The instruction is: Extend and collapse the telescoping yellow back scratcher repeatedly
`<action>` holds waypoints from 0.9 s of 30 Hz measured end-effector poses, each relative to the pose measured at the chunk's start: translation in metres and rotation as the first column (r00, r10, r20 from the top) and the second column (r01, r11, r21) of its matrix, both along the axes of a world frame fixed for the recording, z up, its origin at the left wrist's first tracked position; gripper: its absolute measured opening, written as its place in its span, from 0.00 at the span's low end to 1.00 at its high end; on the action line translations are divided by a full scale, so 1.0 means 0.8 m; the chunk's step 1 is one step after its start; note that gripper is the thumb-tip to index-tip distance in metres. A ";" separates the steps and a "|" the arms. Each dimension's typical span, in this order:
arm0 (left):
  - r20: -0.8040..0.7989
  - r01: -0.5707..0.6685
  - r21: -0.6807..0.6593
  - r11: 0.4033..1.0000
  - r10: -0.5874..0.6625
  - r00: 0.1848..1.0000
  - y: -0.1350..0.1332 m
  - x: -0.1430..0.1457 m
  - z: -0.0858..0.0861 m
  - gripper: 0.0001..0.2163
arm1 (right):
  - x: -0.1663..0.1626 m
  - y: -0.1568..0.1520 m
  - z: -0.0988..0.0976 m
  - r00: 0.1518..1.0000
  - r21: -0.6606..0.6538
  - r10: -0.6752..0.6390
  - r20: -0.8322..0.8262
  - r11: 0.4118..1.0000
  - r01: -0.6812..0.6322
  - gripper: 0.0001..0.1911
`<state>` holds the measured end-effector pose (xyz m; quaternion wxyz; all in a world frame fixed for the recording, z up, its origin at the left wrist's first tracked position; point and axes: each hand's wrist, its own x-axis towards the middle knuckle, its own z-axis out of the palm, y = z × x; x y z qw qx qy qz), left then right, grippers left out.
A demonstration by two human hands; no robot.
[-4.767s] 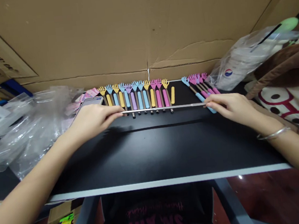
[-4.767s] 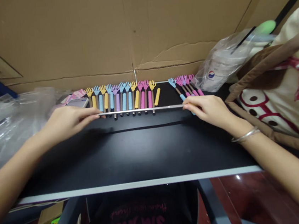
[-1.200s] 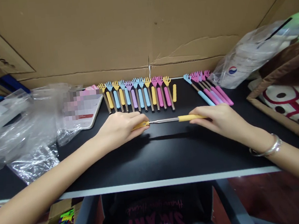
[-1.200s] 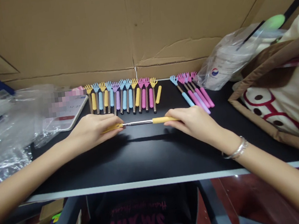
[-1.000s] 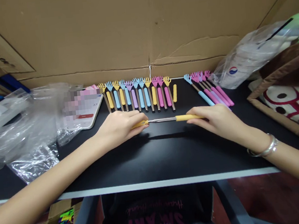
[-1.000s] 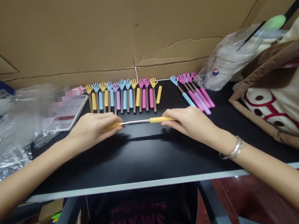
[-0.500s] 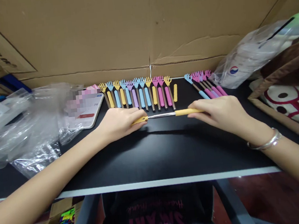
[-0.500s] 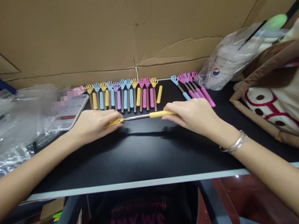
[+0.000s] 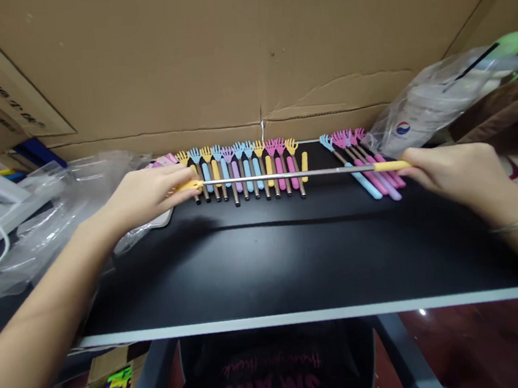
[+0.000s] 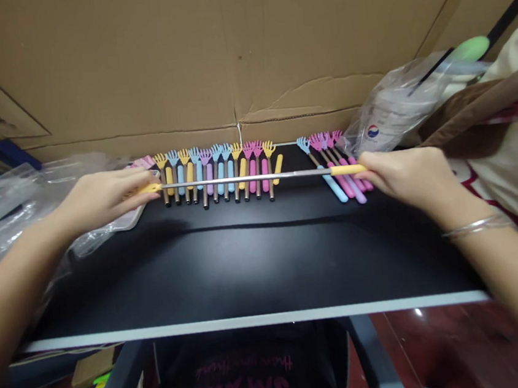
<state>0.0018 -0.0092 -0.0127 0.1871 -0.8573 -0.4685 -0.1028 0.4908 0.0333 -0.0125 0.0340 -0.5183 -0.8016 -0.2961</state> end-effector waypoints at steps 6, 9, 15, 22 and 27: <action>-0.047 -0.120 -0.007 0.993 0.119 0.992 -0.012 -0.037 0.009 0.16 | 0.040 -0.001 0.006 0.989 -0.093 -0.137 -0.054 0.987 0.132 0.13; -0.062 -0.166 0.064 0.984 0.169 0.984 -0.025 -0.053 0.015 0.18 | 0.058 0.000 0.006 0.970 -0.148 -0.236 -0.064 0.963 0.225 0.10; -0.053 -0.235 0.040 0.971 0.236 0.970 -0.030 -0.073 0.017 0.15 | 0.076 0.005 0.006 0.984 -0.158 -0.154 -0.088 0.978 0.139 0.08; -0.031 -0.101 0.052 0.994 0.103 0.994 -0.017 -0.066 0.008 0.12 | 0.069 0.003 0.002 0.994 -0.140 -0.082 -0.076 0.988 0.070 0.10; -0.223 -0.042 0.107 0.993 0.065 0.973 -0.020 -0.064 0.001 0.14 | 0.066 -0.002 -0.009 0.997 -0.067 -0.068 -0.031 0.996 0.066 0.14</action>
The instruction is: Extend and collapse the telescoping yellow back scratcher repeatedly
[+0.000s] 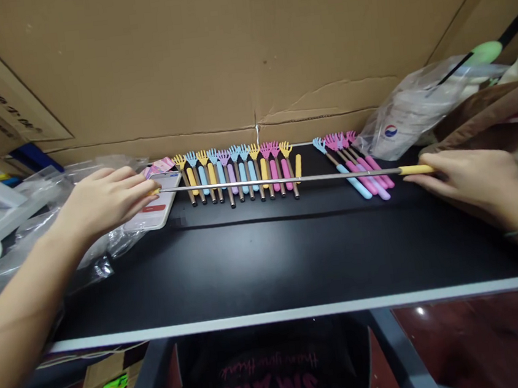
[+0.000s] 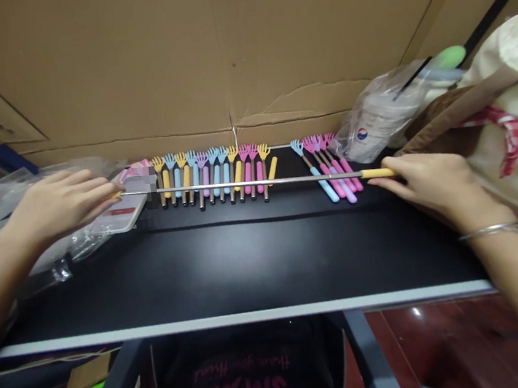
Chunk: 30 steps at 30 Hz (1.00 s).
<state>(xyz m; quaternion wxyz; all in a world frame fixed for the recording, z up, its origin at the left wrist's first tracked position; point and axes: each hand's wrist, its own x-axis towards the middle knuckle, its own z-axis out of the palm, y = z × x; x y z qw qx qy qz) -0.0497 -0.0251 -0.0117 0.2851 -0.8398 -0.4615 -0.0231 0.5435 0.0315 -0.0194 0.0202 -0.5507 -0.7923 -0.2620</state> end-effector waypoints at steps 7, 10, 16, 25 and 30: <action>0.042 0.034 0.033 0.999 -0.035 0.999 0.001 0.015 -0.007 0.15 | -0.038 -0.007 0.001 0.996 0.055 0.087 -0.035 0.995 -0.085 0.12; 0.002 0.092 0.061 0.994 -0.092 0.996 0.004 0.059 -0.006 0.16 | -0.085 -0.011 -0.003 0.980 0.044 0.195 -0.039 0.980 -0.194 0.13; -0.045 0.254 0.143 0.957 -0.250 0.967 0.000 0.134 -0.017 0.17 | -0.155 -0.027 -0.009 0.951 0.086 0.309 -0.031 0.948 -0.305 0.13; 0.002 0.321 0.191 0.928 -0.328 0.945 -0.024 0.176 -0.014 0.17 | -0.193 -0.053 -0.018 0.933 0.103 0.360 -0.004 0.928 -0.358 0.11; 0.026 0.282 0.173 0.944 -0.290 0.957 -0.029 0.191 -0.011 0.16 | -0.205 -0.061 -0.019 0.935 0.157 0.356 -0.004 0.923 -0.351 0.11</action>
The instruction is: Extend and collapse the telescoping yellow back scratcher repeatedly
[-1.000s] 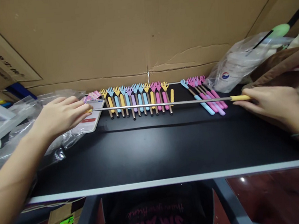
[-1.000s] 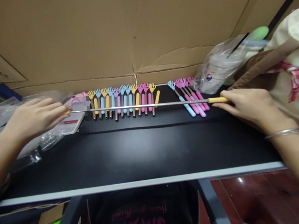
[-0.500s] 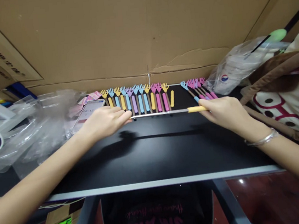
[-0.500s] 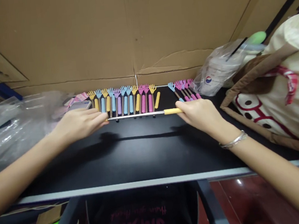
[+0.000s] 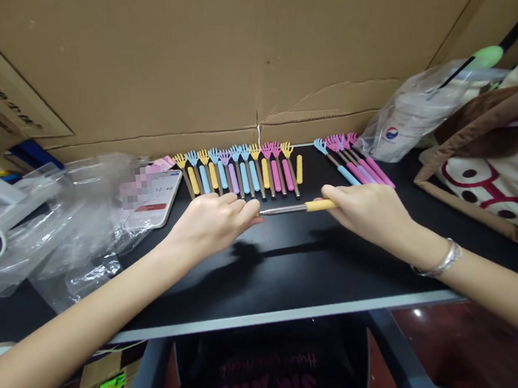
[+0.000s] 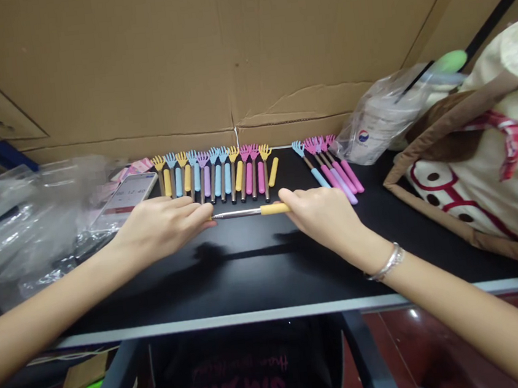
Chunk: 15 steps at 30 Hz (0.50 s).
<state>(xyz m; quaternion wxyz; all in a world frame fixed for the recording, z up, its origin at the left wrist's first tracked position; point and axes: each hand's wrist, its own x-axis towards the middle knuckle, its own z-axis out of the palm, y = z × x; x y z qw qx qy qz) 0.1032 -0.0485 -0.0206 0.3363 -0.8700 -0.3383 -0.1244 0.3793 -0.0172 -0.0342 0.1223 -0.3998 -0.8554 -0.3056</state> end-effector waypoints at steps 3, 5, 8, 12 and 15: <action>0.014 -0.009 -0.041 0.999 0.010 1.000 0.002 0.001 -0.005 0.15 | -0.004 -0.008 0.003 1.000 -0.004 0.003 -0.002 1.000 -0.003 0.12; 0.015 0.016 -0.075 0.997 -0.015 1.000 0.006 0.001 -0.009 0.15 | -0.010 -0.012 0.004 0.999 -0.040 0.035 0.008 0.999 -0.034 0.14; 0.012 0.031 -0.085 0.996 -0.030 0.999 0.013 -0.001 -0.012 0.16 | -0.022 -0.013 0.006 0.998 -0.079 0.058 0.028 0.995 -0.056 0.18; -0.024 -0.044 -0.042 0.998 0.043 0.999 0.017 -0.018 -0.002 0.17 | -0.007 0.005 0.013 0.998 -0.077 -0.010 0.057 0.997 0.015 0.21; -0.046 -0.147 0.031 0.989 0.149 0.988 0.018 -0.053 0.010 0.17 | 0.042 0.030 0.024 0.989 -0.087 -0.137 0.048 0.986 0.140 0.23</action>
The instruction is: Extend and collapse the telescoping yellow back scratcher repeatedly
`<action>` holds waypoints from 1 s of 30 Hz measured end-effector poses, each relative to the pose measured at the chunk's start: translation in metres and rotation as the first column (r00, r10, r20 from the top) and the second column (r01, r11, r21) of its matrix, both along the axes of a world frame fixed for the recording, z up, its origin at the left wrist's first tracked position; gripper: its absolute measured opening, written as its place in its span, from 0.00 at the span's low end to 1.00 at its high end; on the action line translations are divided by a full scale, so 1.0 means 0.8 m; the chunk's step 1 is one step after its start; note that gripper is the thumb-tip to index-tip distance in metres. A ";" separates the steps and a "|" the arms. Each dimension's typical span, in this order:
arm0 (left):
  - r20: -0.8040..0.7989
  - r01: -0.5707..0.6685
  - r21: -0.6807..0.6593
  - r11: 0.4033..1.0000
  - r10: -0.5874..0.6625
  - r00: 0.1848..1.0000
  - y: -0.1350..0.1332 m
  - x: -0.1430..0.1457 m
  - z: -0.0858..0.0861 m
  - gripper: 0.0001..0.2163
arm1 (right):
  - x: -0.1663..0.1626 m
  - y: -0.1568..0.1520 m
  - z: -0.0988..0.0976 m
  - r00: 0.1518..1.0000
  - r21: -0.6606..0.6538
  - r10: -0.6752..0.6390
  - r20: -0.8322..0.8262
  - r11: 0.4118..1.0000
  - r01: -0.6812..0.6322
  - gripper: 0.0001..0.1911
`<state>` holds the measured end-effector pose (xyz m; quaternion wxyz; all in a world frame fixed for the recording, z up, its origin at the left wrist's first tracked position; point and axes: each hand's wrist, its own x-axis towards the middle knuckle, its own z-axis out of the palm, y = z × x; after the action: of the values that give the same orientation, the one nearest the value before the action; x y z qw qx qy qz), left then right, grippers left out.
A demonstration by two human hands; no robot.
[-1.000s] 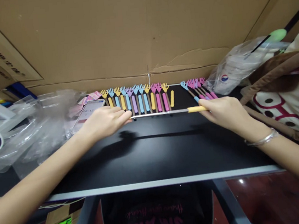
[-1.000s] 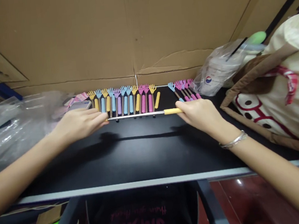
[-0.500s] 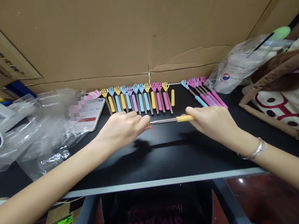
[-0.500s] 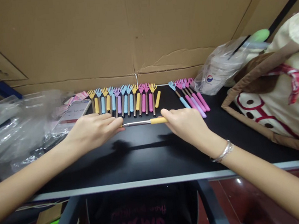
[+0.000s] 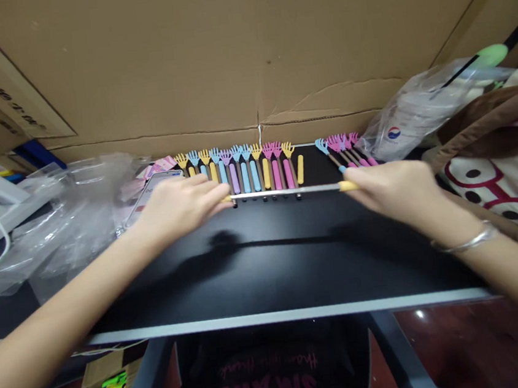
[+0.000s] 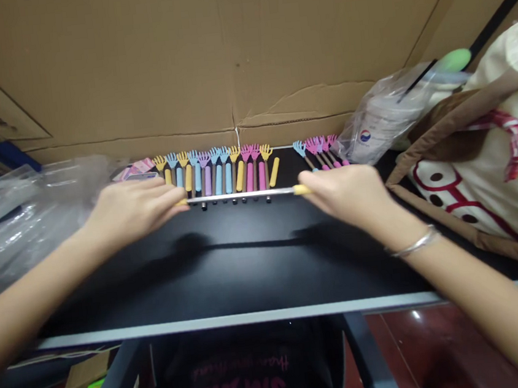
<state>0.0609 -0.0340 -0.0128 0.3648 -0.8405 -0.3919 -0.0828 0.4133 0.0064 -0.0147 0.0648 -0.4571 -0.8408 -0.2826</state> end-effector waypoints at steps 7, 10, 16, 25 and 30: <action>-0.063 -0.099 0.074 0.992 0.103 0.993 0.003 -0.080 0.005 0.19 | 0.108 0.034 0.009 0.986 -0.157 -0.162 0.037 0.974 0.166 0.15; -0.094 -0.145 0.087 0.986 0.153 0.984 0.005 -0.094 0.004 0.19 | 0.119 0.033 0.006 0.986 -0.162 -0.168 0.012 0.972 0.167 0.13; -0.112 -0.246 0.079 0.966 0.253 0.961 0.002 -0.123 0.002 0.16 | 0.152 0.045 0.001 0.969 -0.142 -0.246 -0.014 0.960 0.241 0.09; -0.033 -0.235 -0.151 0.960 0.233 0.972 0.003 -0.126 -0.006 0.17 | 0.132 0.027 0.009 0.956 -0.199 -0.290 -0.030 0.939 0.279 0.10; -0.075 -0.219 -0.205 0.954 0.207 0.975 0.007 -0.125 -0.014 0.15 | 0.132 0.032 0.007 0.902 -0.257 -0.430 -0.040 0.877 0.406 0.10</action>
<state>-0.0389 -0.0285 -0.0237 0.2901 -0.8293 -0.4771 0.0212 0.5191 0.0320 -0.0090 -0.0141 -0.6452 -0.7463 -0.1628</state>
